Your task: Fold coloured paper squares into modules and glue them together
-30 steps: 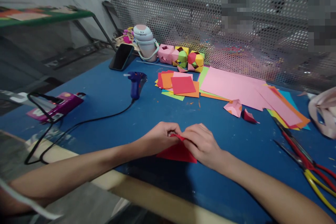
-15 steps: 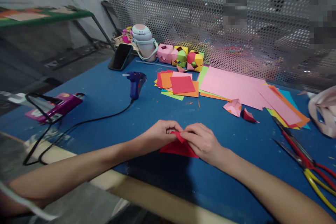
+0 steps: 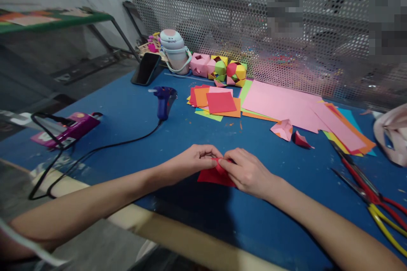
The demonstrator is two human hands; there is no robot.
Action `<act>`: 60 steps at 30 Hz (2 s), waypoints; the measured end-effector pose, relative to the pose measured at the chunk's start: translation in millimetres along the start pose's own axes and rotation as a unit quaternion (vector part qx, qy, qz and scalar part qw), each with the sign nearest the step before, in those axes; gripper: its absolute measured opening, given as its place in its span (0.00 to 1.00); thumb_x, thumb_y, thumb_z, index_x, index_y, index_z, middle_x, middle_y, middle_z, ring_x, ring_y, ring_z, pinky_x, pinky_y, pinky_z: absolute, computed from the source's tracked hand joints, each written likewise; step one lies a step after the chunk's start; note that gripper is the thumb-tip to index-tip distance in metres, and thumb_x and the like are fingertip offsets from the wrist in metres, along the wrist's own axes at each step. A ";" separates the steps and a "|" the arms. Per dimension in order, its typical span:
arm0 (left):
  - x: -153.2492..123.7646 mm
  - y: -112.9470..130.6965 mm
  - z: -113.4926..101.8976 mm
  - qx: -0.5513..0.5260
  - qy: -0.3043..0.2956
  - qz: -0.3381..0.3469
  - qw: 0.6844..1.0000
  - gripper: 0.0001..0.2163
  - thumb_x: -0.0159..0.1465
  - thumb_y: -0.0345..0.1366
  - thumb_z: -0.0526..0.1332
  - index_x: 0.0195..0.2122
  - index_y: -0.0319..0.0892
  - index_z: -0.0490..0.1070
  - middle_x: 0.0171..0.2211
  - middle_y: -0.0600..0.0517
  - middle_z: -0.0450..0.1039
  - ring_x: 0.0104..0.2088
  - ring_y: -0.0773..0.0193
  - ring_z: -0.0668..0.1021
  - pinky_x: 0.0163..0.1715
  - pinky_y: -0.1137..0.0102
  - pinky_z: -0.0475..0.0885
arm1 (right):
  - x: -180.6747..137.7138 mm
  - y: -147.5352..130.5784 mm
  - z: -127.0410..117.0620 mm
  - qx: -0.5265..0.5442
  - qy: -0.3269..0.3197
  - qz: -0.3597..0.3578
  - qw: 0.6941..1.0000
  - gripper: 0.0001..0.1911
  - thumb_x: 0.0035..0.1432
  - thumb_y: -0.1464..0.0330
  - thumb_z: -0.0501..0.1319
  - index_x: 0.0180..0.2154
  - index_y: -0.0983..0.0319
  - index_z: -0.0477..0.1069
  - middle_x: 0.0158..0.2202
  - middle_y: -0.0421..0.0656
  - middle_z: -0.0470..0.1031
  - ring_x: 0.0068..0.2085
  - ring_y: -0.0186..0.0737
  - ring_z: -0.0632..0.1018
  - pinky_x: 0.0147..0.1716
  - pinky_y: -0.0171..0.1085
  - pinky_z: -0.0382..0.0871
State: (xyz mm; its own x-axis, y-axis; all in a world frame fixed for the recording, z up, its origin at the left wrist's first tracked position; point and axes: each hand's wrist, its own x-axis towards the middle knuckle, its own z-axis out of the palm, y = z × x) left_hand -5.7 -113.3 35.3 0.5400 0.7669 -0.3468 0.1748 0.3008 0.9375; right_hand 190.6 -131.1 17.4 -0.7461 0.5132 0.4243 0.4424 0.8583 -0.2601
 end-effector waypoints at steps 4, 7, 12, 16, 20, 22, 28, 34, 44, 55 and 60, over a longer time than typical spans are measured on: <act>0.9 -1.0 0.5 0.005 0.023 0.006 1.000 0.07 0.50 0.30 0.57 0.31 0.37 0.71 0.25 0.54 0.71 0.27 0.69 0.71 0.28 0.75 0.63 | 1.5 -1.3 -1.2 0.034 -0.002 0.009 0.999 0.17 0.57 0.77 0.49 0.48 0.65 0.65 0.38 0.50 0.67 0.39 0.41 0.68 0.36 0.42 0.68; 1.7 -2.8 1.4 -0.001 0.030 0.017 0.999 0.09 0.50 0.27 0.56 0.32 0.37 0.70 0.26 0.55 0.70 0.27 0.70 0.71 0.28 0.76 0.63 | 1.6 -1.3 -1.0 0.053 0.003 0.021 0.998 0.18 0.57 0.78 0.49 0.49 0.65 0.64 0.39 0.50 0.66 0.40 0.41 0.67 0.37 0.42 0.69; 1.9 -3.1 3.7 -0.009 0.040 0.011 0.999 0.10 0.48 0.25 0.56 0.33 0.37 0.69 0.25 0.57 0.69 0.24 0.72 0.70 0.24 0.77 0.62 | 2.0 0.2 -1.8 0.059 -0.002 0.024 0.998 0.19 0.57 0.79 0.48 0.49 0.64 0.63 0.40 0.49 0.66 0.41 0.40 0.67 0.38 0.41 0.68; 1.5 -1.4 6.4 -0.012 0.052 0.019 0.998 0.07 0.48 0.27 0.60 0.30 0.37 0.68 0.24 0.57 0.69 0.25 0.72 0.70 0.26 0.77 0.63 | 3.0 0.5 -1.8 0.061 -0.003 0.017 0.998 0.19 0.56 0.81 0.49 0.49 0.65 0.64 0.41 0.50 0.66 0.42 0.40 0.67 0.39 0.40 0.68; 2.7 -4.5 8.8 -0.018 0.055 0.025 0.998 0.04 0.50 0.27 0.59 0.27 0.38 0.65 0.20 0.59 0.66 0.22 0.74 0.68 0.24 0.78 0.63 | 2.2 -0.6 1.6 0.087 0.000 0.020 0.996 0.21 0.56 0.81 0.48 0.50 0.62 0.63 0.40 0.48 0.66 0.42 0.39 0.67 0.39 0.39 0.68; 3.4 -6.9 9.3 -0.018 0.062 0.037 0.997 0.03 0.51 0.26 0.58 0.26 0.38 0.64 0.19 0.60 0.65 0.22 0.74 0.68 0.23 0.79 0.62 | 1.8 -1.6 3.5 0.111 0.014 0.031 0.993 0.22 0.57 0.81 0.48 0.51 0.60 0.62 0.41 0.47 0.66 0.43 0.39 0.68 0.40 0.40 0.68; 5.2 -9.9 7.5 0.002 0.090 0.067 0.994 0.02 0.51 0.28 0.57 0.26 0.39 0.64 0.22 0.59 0.67 0.24 0.73 0.69 0.23 0.78 0.63 | 5.2 -5.6 2.7 0.172 0.068 0.140 0.973 0.20 0.57 0.74 0.55 0.52 0.61 0.61 0.43 0.48 0.68 0.44 0.40 0.70 0.42 0.41 0.68; 7.1 -9.8 6.4 0.024 0.119 0.069 0.990 0.02 0.51 0.29 0.58 0.26 0.39 0.64 0.22 0.59 0.66 0.23 0.73 0.69 0.23 0.78 0.63 | 6.7 -6.9 3.9 0.157 0.072 0.238 0.956 0.09 0.54 0.69 0.59 0.40 0.61 0.67 0.36 0.45 0.71 0.37 0.39 0.73 0.37 0.38 0.68; 9.0 -14.1 5.6 0.001 0.100 0.036 0.994 0.04 0.50 0.27 0.57 0.27 0.39 0.63 0.19 0.60 0.65 0.19 0.74 0.67 0.18 0.79 0.60 | 11.2 -11.1 2.9 0.226 0.042 0.355 0.906 0.07 0.56 0.68 0.56 0.31 0.62 0.71 0.28 0.40 0.73 0.29 0.34 0.71 0.29 0.33 0.64; 7.9 -6.6 4.9 -0.018 0.120 0.014 0.993 0.14 0.50 0.29 0.60 0.40 0.37 0.70 0.30 0.53 0.72 0.26 0.70 0.73 0.27 0.76 0.66 | 13.0 -6.6 2.8 0.346 0.053 0.415 0.840 0.09 0.55 0.65 0.57 0.32 0.63 0.70 0.26 0.38 0.71 0.28 0.32 0.70 0.28 0.32 0.64; 8.1 -9.5 3.4 0.085 0.116 0.052 0.988 0.13 0.53 0.30 0.59 0.39 0.40 0.75 0.36 0.51 0.73 0.33 0.67 0.74 0.33 0.74 0.69 | 13.0 -4.7 1.1 0.340 0.069 0.417 0.840 0.09 0.54 0.65 0.56 0.27 0.63 0.70 0.25 0.38 0.71 0.28 0.33 0.70 0.31 0.34 0.64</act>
State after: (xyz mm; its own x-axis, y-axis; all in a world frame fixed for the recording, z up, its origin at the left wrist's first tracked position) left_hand -0.2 -111.9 23.7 0.3628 0.9039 -0.2265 0.2747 0.1285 0.9529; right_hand 178.2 -128.5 23.2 -0.2314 0.9705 -0.0671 0.3610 0.0216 -0.9323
